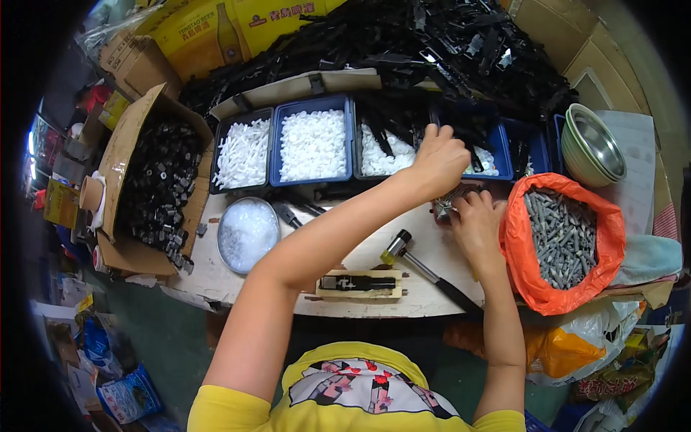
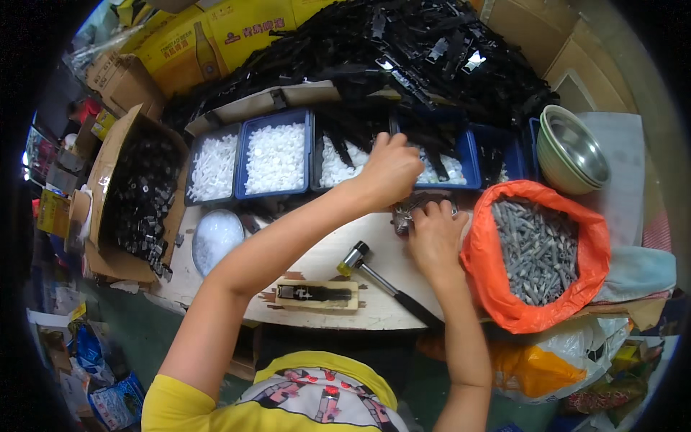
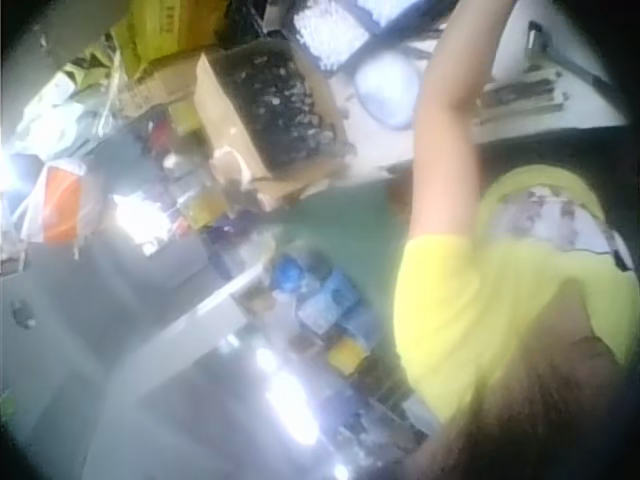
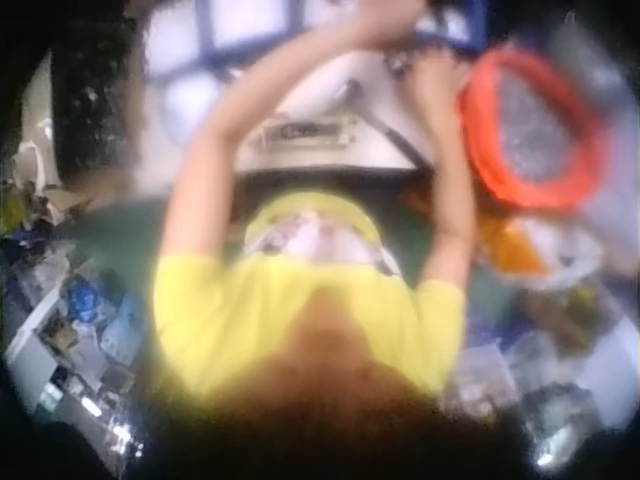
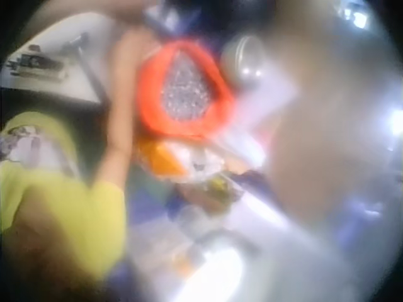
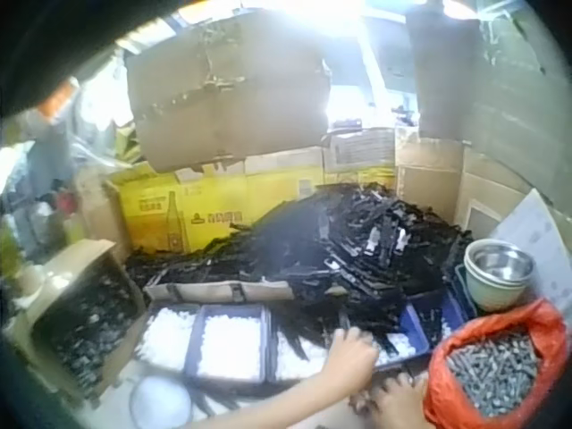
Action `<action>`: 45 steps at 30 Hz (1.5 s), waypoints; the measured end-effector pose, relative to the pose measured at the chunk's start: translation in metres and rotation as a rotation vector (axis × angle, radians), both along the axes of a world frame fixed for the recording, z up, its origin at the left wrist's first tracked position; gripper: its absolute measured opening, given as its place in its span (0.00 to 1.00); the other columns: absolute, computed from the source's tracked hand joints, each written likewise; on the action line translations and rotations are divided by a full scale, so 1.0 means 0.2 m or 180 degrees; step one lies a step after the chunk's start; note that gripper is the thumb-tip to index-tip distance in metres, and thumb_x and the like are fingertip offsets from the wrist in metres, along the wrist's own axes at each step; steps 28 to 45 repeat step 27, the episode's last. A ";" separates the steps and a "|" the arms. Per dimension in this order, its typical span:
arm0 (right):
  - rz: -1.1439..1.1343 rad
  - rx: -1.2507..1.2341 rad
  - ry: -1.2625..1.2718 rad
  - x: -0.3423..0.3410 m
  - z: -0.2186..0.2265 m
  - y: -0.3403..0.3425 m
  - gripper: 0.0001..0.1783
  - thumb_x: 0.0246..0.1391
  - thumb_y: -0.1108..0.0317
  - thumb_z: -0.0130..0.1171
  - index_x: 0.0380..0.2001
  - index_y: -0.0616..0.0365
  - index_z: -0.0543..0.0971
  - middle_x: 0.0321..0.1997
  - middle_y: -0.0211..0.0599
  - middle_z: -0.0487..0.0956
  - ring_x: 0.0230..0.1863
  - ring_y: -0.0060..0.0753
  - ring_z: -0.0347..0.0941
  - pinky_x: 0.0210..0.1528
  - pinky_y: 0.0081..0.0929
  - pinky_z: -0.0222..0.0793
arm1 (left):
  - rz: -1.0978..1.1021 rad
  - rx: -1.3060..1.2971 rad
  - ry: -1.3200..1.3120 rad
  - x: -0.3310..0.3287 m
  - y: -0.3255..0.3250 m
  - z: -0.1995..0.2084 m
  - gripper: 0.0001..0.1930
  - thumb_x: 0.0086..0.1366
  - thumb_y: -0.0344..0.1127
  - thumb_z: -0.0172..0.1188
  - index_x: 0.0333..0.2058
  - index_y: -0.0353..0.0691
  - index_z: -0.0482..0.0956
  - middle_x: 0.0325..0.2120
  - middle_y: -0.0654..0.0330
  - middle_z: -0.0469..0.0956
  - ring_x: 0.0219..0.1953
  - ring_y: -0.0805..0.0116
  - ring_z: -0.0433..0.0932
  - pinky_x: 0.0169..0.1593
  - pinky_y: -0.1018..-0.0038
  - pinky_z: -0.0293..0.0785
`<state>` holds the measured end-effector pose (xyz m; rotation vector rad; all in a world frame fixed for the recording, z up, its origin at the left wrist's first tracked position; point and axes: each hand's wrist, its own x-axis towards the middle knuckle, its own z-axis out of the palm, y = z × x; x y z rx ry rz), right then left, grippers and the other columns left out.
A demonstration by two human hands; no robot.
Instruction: The person assembles small metal lock mechanisms at a cluttered workbench. They pick up metal components and white plastic inserts, place them into a wooden jig, and use a hammer to strike and secure the parts. The person repeats this process for multiple units, moving finished assemblies to a tray.
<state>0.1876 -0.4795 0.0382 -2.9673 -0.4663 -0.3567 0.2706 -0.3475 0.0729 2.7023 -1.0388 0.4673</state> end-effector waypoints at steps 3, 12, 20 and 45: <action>-0.0017 0.0043 0.0087 0.05 -0.02 0.00 0.10 0.40 0.66 0.57 0.28 0.56 0.79 0.33 0.37 0.75 0.42 0.38 0.64 0.40 0.44 0.52 | 0.0016 0.0410 0.0241 0.16 -0.19 -0.07 0.05 0.43 0.31 0.59 0.22 0.41 0.81 0.24 0.56 0.78 0.36 0.57 0.71 0.40 0.62 0.59; 0.0364 0.0360 0.0290 0.09 -0.05 0.03 0.11 0.35 0.72 0.58 0.28 0.55 0.79 0.32 0.38 0.76 0.42 0.39 0.66 0.42 0.43 0.52 | -0.0076 0.0793 0.1159 0.31 -0.25 -0.09 0.09 0.44 0.29 0.58 0.27 0.41 0.81 0.31 0.52 0.79 0.36 0.56 0.78 0.47 0.55 0.62; 0.0450 0.0658 0.0017 0.08 -0.07 -0.06 0.08 0.35 0.76 0.55 0.24 0.54 0.78 0.28 0.33 0.75 0.38 0.37 0.67 0.40 0.38 0.52 | 0.0108 -0.2001 0.2254 0.29 -0.06 0.05 0.09 0.45 0.26 0.64 0.28 0.31 0.78 0.19 0.56 0.77 0.21 0.69 0.76 0.29 0.74 0.74; 0.0177 0.0720 0.0048 0.05 -0.05 -0.08 0.06 0.41 0.70 0.59 0.27 0.54 0.77 0.29 0.33 0.75 0.38 0.35 0.67 0.38 0.35 0.52 | -0.0314 -0.3950 0.3400 -0.05 0.19 0.13 0.10 0.50 0.22 0.60 0.34 0.30 0.76 0.23 0.55 0.76 0.22 0.68 0.76 0.30 0.74 0.75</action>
